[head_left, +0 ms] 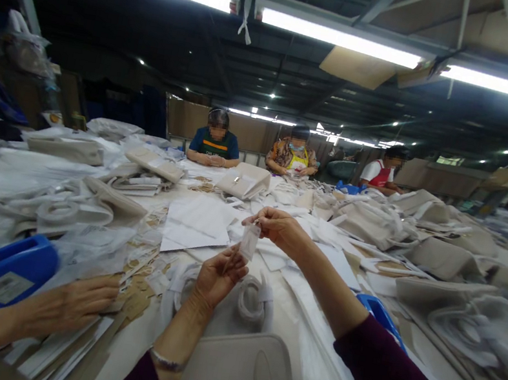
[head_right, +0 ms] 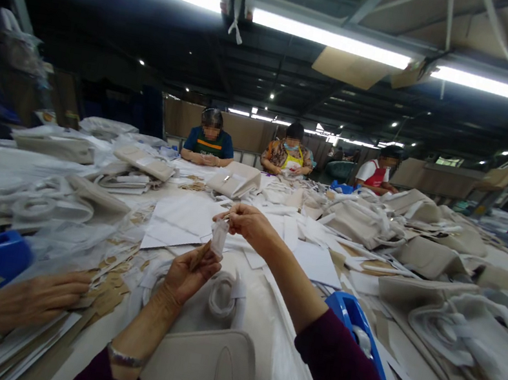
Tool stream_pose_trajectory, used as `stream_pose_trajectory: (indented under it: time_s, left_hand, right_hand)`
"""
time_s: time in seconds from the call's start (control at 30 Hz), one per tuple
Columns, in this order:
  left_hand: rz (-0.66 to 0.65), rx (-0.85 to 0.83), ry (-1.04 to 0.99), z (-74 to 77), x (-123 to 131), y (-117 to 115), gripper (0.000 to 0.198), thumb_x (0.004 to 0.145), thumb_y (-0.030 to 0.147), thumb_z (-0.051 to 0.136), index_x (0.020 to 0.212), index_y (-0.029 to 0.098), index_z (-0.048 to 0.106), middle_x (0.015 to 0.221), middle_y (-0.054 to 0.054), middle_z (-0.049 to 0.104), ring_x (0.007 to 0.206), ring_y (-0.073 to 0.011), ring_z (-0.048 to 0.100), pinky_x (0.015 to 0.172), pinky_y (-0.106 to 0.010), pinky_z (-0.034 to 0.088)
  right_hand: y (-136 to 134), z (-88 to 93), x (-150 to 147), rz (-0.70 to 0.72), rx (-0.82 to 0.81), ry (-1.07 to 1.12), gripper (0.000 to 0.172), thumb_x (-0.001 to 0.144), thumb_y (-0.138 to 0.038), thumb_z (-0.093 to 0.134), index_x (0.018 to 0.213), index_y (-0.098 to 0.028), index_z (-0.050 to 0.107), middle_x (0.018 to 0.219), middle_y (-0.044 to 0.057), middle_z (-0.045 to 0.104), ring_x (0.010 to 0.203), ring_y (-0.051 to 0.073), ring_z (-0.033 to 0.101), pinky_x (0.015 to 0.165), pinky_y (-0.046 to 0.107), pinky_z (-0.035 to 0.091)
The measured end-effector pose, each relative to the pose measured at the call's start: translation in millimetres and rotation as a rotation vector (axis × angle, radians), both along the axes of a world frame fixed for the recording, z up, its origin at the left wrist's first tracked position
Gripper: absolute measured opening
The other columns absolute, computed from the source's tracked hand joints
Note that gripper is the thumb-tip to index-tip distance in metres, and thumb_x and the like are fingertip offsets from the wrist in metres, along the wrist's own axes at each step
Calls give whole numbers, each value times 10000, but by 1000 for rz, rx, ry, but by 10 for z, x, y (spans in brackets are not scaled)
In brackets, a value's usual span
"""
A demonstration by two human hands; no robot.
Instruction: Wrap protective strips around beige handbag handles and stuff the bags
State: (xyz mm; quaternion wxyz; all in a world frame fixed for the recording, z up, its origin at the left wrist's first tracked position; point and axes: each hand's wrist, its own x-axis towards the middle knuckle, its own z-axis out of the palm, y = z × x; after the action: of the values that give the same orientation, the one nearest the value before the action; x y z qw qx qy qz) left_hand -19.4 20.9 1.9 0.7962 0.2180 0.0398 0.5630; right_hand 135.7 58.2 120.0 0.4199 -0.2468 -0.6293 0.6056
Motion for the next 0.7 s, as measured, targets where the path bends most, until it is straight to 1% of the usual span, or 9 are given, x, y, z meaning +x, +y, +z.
stream_pose_trajectory:
  time_s: [0.1, 0.2, 0.23, 0.3, 0.37, 0.43, 0.5, 0.57, 0.7]
  left_hand:
    - [-13, 21, 27, -15, -8, 6, 328, 662, 47, 580, 982, 89, 638, 665, 6, 469, 621, -83, 468, 546, -186, 410]
    - [10, -15, 99, -70, 2, 55, 336, 735, 109, 599, 1070, 106, 623, 750, -31, 564, 676, -104, 538, 590, -213, 446]
    - [64, -44, 133, -91, 13, 81, 307, 757, 150, 613, 1062, 117, 628, 799, -49, 597, 727, -125, 572, 640, -241, 472]
    - [251, -75, 187, -125, 39, 134, 258, 770, 215, 650, 1017, 141, 647, 893, -67, 639, 856, -162, 609, 778, -297, 488]
    - [450, -48, 206, -137, 63, 171, 251, 754, 218, 686, 997, 160, 662, 974, -59, 657, 981, -160, 598, 905, -299, 445]
    - [551, 6, 224, -129, 77, 182, 276, 739, 195, 703, 1012, 175, 671, 1063, -49, 655, 1053, -138, 567, 951, -265, 401]
    - [574, 53, 258, -110, 80, 170, 294, 738, 191, 703, 1031, 185, 676, 1151, -49, 637, 1072, -135, 551, 945, -252, 390]
    - [581, 88, 300, -91, 78, 154, 313, 746, 210, 698, 1058, 197, 673, 1196, -49, 622, 1040, -136, 559, 905, -244, 398]
    - [602, 133, 323, -79, 76, 159, 347, 750, 268, 700, 1088, 203, 657, 1126, -48, 652, 954, -138, 584, 844, -243, 410]
  right_hand:
    - [49, 74, 64, -34, 17, 51, 228, 677, -302, 689, 699, -184, 495, 880, 93, 681, 737, 170, 556, 653, 290, 397]
    - [105, 162, 165, -108, 57, 120, 218, 680, -314, 685, 711, -183, 512, 911, 77, 663, 811, 177, 565, 706, 293, 410]
    - [117, 187, 197, -136, 74, 119, 211, 683, -309, 678, 714, -182, 513, 921, 70, 656, 797, 167, 557, 701, 286, 404]
    - [122, 221, 238, -187, 131, 39, 186, 682, -283, 661, 710, -178, 511, 907, 49, 638, 716, 133, 512, 654, 261, 371]
    - [105, 230, 234, -203, 224, -125, 141, 675, -245, 635, 701, -172, 517, 815, 14, 598, 636, 105, 432, 610, 245, 321]
    - [88, 216, 181, -184, 324, -282, 98, 667, -213, 606, 692, -170, 521, 703, -23, 520, 608, 98, 371, 599, 244, 287]
    - [98, 182, 95, -130, 407, -377, 87, 670, -208, 588, 677, -170, 510, 659, -36, 461, 620, 102, 360, 612, 248, 285]
    - [151, 130, 1, -67, 474, -415, 99, 684, -224, 580, 666, -173, 496, 663, -35, 452, 639, 108, 372, 629, 252, 299]
    - [307, 20, -149, 13, 590, -478, 88, 714, -224, 545, 667, -180, 483, 651, -38, 447, 636, 110, 381, 625, 253, 310]
